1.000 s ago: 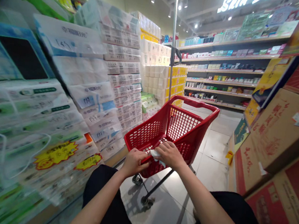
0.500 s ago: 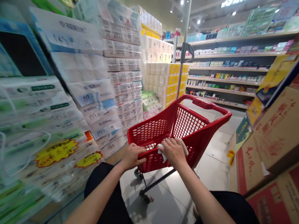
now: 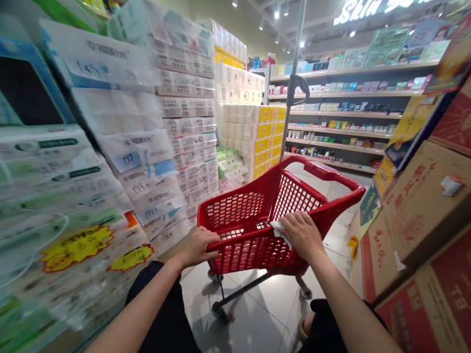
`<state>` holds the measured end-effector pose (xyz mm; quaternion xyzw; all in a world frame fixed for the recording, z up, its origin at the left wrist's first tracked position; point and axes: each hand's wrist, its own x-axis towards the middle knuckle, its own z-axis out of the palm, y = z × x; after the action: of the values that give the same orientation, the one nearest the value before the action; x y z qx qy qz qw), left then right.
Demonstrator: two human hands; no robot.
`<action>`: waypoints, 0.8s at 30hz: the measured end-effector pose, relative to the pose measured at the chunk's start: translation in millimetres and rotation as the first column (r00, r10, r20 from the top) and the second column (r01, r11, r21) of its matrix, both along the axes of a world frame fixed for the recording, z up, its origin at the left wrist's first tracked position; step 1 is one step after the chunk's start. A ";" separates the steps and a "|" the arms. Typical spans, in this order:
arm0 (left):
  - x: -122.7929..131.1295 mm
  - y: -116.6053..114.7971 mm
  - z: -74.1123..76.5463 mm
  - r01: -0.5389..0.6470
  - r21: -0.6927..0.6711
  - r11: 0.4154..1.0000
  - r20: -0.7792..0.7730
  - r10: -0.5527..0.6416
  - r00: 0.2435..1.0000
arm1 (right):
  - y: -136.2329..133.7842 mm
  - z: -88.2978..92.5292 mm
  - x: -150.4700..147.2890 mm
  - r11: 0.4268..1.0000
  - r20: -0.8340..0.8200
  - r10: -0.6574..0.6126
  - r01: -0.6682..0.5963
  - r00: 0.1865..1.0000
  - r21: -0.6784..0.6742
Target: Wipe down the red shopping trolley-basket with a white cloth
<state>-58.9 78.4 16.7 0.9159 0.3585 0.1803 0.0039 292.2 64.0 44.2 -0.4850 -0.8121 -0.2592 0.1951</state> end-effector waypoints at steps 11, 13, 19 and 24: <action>34.6 -29.3 6.2 -0.141 0.112 0.984 -0.093 0.152 0.984 | -3.4 -3.6 -59.6 0.978 -0.147 -0.200 0.207 0.969 0.034; 58.0 -32.8 4.2 -0.285 0.179 0.942 -0.046 0.298 0.954 | -4.4 -5.3 -75.1 0.980 -0.156 -0.187 0.196 0.970 0.041; 93.7 -25.9 -3.4 -0.432 0.252 0.866 0.053 0.433 0.900 | -7.1 -11.3 -109.4 0.997 -0.110 -0.062 0.067 0.992 0.049; 64.4 -18.6 -10.3 -0.326 0.260 0.909 0.043 0.326 0.944 | -1.5 4.3 -64.5 0.998 0.049 0.052 -0.054 0.997 0.042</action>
<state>5.4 59.7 6.4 0.8357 0.4790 0.2240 -0.1483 227.7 62.5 48.5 -0.4526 -0.8234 -0.2827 0.1930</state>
